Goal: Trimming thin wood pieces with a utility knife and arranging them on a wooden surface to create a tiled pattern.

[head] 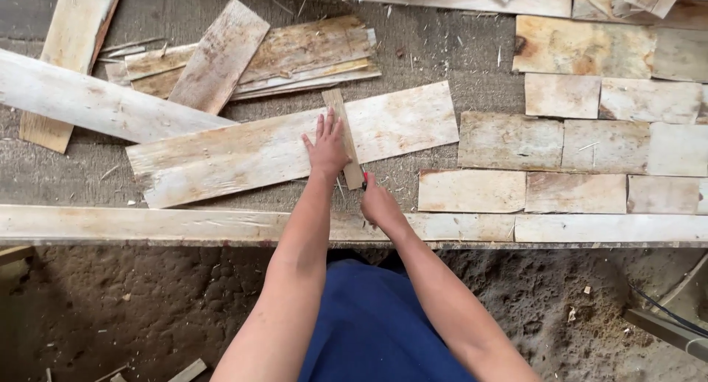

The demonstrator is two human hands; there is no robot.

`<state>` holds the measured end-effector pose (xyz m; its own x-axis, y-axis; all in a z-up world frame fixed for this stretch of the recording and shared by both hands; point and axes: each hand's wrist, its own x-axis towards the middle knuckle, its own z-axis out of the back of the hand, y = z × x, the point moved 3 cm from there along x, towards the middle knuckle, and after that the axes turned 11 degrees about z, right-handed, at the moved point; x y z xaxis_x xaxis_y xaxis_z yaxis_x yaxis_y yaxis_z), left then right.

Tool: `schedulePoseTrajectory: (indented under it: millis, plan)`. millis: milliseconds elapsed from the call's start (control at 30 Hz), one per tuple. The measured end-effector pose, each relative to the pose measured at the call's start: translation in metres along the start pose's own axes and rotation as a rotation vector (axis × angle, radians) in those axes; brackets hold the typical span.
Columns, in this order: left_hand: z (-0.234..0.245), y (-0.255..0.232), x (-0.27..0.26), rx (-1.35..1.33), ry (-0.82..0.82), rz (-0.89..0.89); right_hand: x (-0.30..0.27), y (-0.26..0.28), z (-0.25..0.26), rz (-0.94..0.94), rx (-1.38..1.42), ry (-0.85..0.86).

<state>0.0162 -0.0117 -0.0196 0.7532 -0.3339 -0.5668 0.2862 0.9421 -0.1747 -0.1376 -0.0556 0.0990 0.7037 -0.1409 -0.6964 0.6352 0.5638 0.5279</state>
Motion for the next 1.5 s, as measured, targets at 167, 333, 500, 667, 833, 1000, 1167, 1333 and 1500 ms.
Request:
schedulePoseTrajectory:
  millis: [167, 333, 500, 667, 833, 1000, 1167, 1333, 1500]
  plan:
    - [0.006, -0.002, -0.006, 0.005, -0.003, 0.01, 0.037, -0.034, -0.009, -0.035, 0.054, 0.016]
    - [-0.003, 0.0, 0.005, -0.012, -0.016, 0.016, 0.044, -0.004, 0.026, 0.001, 0.101, 0.004]
    - [-0.006, 0.001, 0.007, -0.001, 0.032, 0.016, 0.057, 0.036, 0.061, 0.023, 0.044, -0.059]
    - [-0.006, 0.0, 0.008, -0.006, 0.042, 0.022, 0.126, 0.012, 0.054, 0.05, -0.019, -0.111]
    - [-0.001, -0.001, 0.005, -0.024, 0.062, 0.023, 0.112, 0.051, 0.068, 0.034, -0.075, -0.117]
    - [0.012, -0.004, -0.004, -0.045, 0.069, 0.033, 0.12, 0.058, 0.069, 0.031, -0.088, -0.128]
    - [0.018, -0.004, -0.007, -0.016, 0.063, 0.031, 0.138, 0.047, 0.062, 0.013, -0.059, -0.123]
    - [0.012, -0.002, -0.004, -0.006, 0.063, 0.03, 0.142, 0.048, 0.057, 0.007, -0.079, -0.123]
    - [0.018, -0.004, -0.009, -0.026, 0.043, 0.05, 0.161, 0.019, 0.042, -0.012, -0.068, -0.103]
